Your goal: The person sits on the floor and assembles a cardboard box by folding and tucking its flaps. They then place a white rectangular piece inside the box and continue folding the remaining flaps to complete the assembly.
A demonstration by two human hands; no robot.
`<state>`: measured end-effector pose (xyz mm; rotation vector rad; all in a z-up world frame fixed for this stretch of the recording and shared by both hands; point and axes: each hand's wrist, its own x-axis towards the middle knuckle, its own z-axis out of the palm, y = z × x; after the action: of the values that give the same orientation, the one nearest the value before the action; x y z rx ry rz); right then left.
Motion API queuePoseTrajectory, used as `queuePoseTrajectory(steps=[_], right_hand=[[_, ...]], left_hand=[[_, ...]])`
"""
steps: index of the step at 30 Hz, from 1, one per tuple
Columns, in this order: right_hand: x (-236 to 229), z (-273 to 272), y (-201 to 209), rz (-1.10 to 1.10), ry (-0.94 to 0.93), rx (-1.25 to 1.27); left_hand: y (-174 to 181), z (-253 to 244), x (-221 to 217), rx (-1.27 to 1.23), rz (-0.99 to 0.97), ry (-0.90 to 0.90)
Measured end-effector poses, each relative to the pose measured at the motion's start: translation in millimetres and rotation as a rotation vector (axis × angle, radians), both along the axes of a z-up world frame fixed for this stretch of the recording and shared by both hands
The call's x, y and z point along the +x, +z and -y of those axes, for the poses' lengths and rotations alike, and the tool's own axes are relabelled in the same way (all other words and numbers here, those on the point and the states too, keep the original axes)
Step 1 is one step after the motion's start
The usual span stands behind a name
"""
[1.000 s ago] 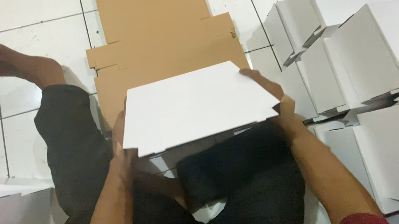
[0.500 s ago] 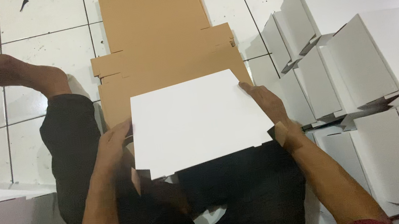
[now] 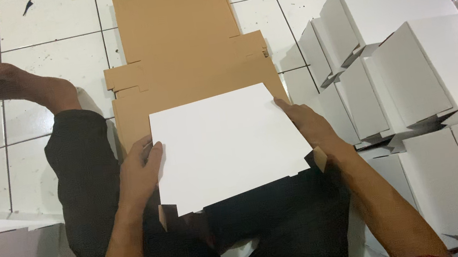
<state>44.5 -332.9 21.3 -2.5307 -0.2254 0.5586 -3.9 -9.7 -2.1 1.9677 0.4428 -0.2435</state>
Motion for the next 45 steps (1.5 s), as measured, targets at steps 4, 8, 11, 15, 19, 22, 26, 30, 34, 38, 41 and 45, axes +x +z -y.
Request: queuePoseTrajectory(steps=[4, 8, 11, 15, 19, 22, 26, 30, 34, 38, 41, 45], right_hand=[[13.2, 30.6, -55.3, 0.125, 0.083, 0.095], [6.7, 12.3, -13.4, -0.002, -0.066, 0.175], [-1.6, 2.5, 0.4, -0.125, -0.325, 0.286], [15.1, 15.6, -32.7, -0.077, -0.268, 0.249], [4.8, -4.5, -5.8, -0.142, -0.33, 0.306], [2.5, -9.8, 0.1, -0.143, -0.338, 0.311], [0.3, -19.5, 13.8, -0.137, -0.327, 0.295], [3.5, -12.6, 1.0, -0.111, -0.268, 0.211], [5.1, -11.2, 7.2, -0.179, -0.328, 0.223], [9.5, -2.2, -5.8, -0.2, -0.367, 0.351], [14.8, 4.7, -31.7, -0.185, -0.347, 0.461], [3.9, -13.1, 3.8, -0.14, -0.341, 0.312]], left_hand=[[-13.1, -4.8, 4.1, 0.006, -0.01, 0.007], [-12.6, -3.0, 1.8, 0.047, 0.007, 0.016], [-14.1, -3.9, 2.2, 0.035, 0.023, 0.007], [-24.0, -2.4, 4.5, 0.114, -0.002, 0.028], [-33.1, 0.9, 0.6, 0.205, 0.135, 0.024], [-36.0, 2.4, -1.2, 0.234, 0.129, 0.03], [-27.3, 3.5, -0.8, 0.21, 0.089, 0.016], [-18.8, 0.2, -4.3, 0.134, 0.007, -0.061], [-13.4, 2.8, -3.9, 0.171, -0.025, -0.066], [-8.5, 5.3, -5.7, 0.15, -0.027, -0.064], [-22.2, 2.5, 0.7, 0.152, 0.036, -0.073], [-20.6, 5.0, -6.8, 0.173, 0.042, -0.05]])
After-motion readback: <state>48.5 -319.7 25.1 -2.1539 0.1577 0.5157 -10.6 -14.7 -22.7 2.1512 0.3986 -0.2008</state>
